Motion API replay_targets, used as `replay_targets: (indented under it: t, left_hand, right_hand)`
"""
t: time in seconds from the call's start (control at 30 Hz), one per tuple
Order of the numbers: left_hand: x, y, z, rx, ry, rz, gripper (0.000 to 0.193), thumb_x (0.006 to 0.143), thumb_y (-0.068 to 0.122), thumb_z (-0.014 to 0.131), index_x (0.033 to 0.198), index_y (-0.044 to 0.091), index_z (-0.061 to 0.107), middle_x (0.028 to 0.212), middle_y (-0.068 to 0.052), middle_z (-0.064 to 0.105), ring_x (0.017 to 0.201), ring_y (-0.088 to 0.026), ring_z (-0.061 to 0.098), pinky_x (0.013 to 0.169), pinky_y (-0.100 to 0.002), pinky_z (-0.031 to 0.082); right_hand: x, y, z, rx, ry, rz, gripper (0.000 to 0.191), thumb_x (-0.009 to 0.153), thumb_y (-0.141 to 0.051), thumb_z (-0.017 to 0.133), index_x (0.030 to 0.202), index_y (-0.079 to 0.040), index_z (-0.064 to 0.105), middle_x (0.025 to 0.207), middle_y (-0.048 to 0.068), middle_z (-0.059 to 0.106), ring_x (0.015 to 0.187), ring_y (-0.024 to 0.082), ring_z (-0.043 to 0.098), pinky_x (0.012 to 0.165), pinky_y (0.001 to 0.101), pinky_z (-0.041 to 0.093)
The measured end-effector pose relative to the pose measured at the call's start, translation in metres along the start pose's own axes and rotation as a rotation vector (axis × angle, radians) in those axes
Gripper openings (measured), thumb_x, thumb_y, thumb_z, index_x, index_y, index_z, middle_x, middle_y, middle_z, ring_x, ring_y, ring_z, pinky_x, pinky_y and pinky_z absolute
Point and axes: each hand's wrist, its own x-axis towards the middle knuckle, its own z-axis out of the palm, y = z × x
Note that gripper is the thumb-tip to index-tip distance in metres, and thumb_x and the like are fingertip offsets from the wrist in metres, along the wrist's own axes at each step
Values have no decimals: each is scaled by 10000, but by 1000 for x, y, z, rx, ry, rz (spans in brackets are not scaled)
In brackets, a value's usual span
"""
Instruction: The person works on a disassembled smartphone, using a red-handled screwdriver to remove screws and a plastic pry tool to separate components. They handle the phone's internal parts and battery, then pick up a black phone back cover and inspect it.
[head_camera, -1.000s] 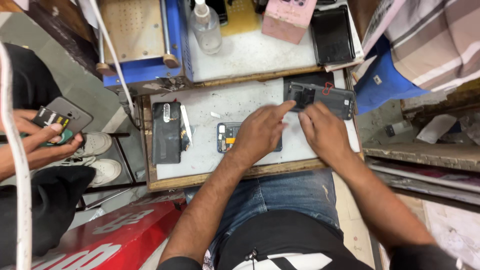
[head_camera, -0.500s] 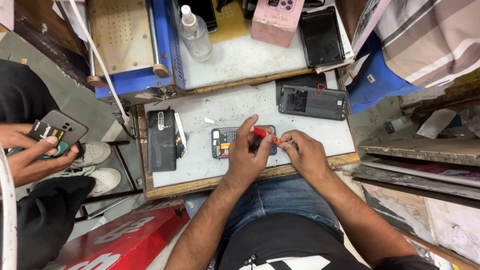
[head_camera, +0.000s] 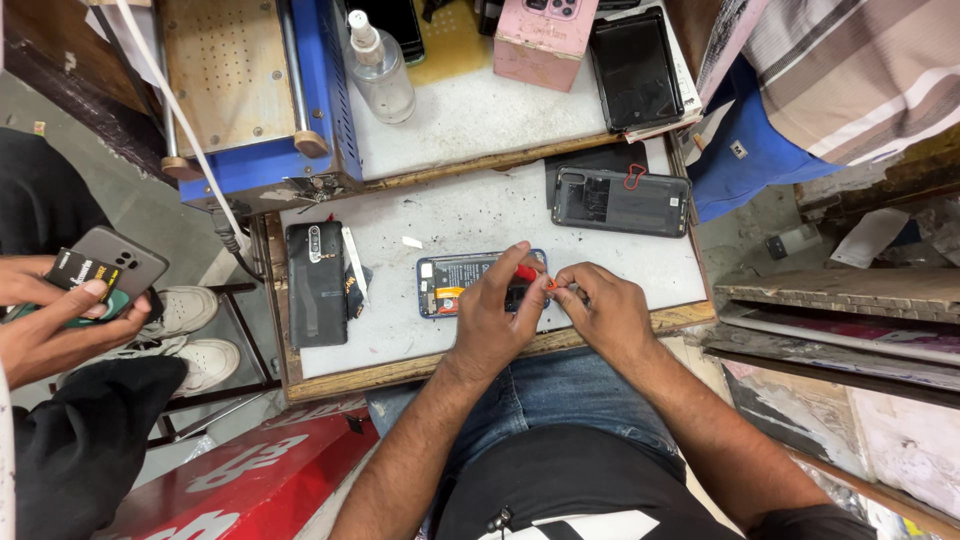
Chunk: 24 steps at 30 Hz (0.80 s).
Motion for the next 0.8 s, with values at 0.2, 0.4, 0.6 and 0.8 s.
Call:
replay_targets:
  t: [0.2,0.4,0.6,0.8]
  left_hand:
    - [-1,0,1,13,-8,31,652,966,-25,730,1482,92,349,1037,-142,720,938,-253,766,791,-348,650]
    - [-5,-13,1,44,45,30,625,990,3,739,1473,100,354,1041,-145,722,941,-248,770,821,-353,667]
    - [-3,-28,-7,185,86,-14,650,990,13,732,1487,84,321,1011,-132,738,871,-236,776,728,-323,661]
    - [-1,-33,-1,155,50,1,658,995,9,723,1500,89,309,1006,-128,738,871,-231,778,724,-324,661]
  right_hand:
    - [0,1,1,-17,-3,11,186,889,-202,789,991,-78,696,902,59,748,681,180,731,563,312,576]
    - [7,-8,-5,68,-4,25,453,804,-227,832,1181,-59,644,1014,97,741,607,141,684,525,291,566]
    - [3,-5,-8,156,85,46,389,941,-174,724,1300,-57,632,1091,100,759,628,115,658,554,274,550]
    - [0,8,-6,401,143,104,192,1074,-187,614,1188,-47,679,781,19,713,708,47,658,627,220,519]
